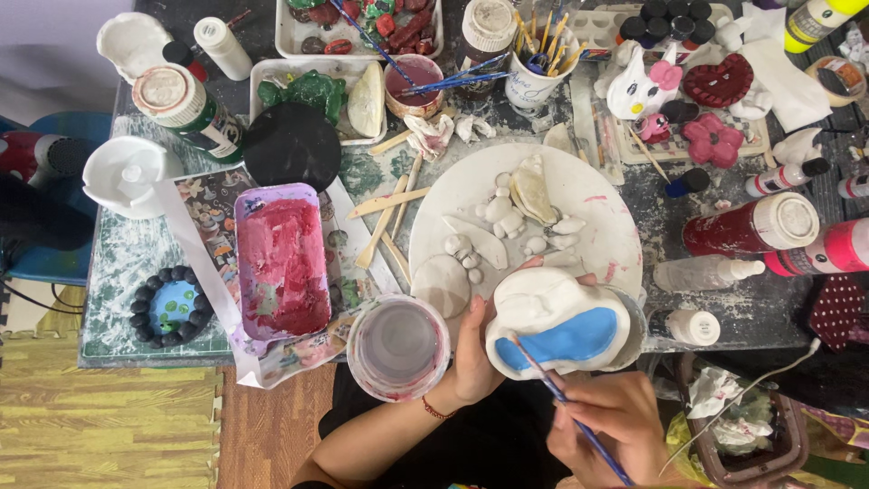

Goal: The person paints a white ceramic figurine with blue and white paint using a brush. They hold the figurine in one hand and apply paint to its surface, occasionally dipping the brush into paint containers.

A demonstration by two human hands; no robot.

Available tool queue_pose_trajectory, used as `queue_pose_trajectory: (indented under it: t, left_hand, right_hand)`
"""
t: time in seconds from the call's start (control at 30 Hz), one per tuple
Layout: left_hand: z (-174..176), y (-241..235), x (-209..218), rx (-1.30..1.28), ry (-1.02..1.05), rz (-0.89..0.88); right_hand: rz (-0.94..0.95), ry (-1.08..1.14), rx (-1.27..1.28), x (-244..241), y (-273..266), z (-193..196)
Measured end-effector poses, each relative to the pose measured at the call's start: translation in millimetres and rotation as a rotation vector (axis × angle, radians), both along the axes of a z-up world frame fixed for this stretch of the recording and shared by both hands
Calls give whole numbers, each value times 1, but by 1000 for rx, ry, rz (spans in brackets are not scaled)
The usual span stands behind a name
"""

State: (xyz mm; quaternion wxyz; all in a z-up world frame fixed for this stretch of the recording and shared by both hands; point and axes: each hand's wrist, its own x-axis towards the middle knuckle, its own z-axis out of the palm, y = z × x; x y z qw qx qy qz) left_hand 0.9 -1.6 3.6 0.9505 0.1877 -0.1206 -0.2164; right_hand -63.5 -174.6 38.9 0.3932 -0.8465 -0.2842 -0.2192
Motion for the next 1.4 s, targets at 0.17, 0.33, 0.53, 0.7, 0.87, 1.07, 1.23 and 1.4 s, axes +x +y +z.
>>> queue_pose_trajectory:
  t: [0.17, 0.33, 0.53, 0.7, 0.87, 1.07, 1.23, 1.4]
  left_hand:
    - [1, 3, 0, 20, -15, 2]
    - [2, 1, 0, 28, -16, 9]
    - [1, 4, -1, 8, 0, -21]
    - [1, 0, -1, 17, -33, 16]
    - [1, 1, 0, 5, -11, -6]
    - [1, 1, -1, 6, -18, 2]
    - [1, 2, -1, 6, -16, -4]
    - [-2, 0, -1, 35, -32, 12]
  right_hand:
    - [21, 2, 20, 2, 1, 2]
    - [1, 8, 24, 3, 4, 7]
    - [-8, 35, -22, 0, 2, 6]
    - [-104, 30, 76, -3, 2, 0]
    - [-48, -2, 55, 5, 4, 5]
    - [-16, 10, 67, 5, 5, 9]
    - [-70, 27, 74, 0, 1, 2]
    - [-56, -4, 143, -4, -11, -18]
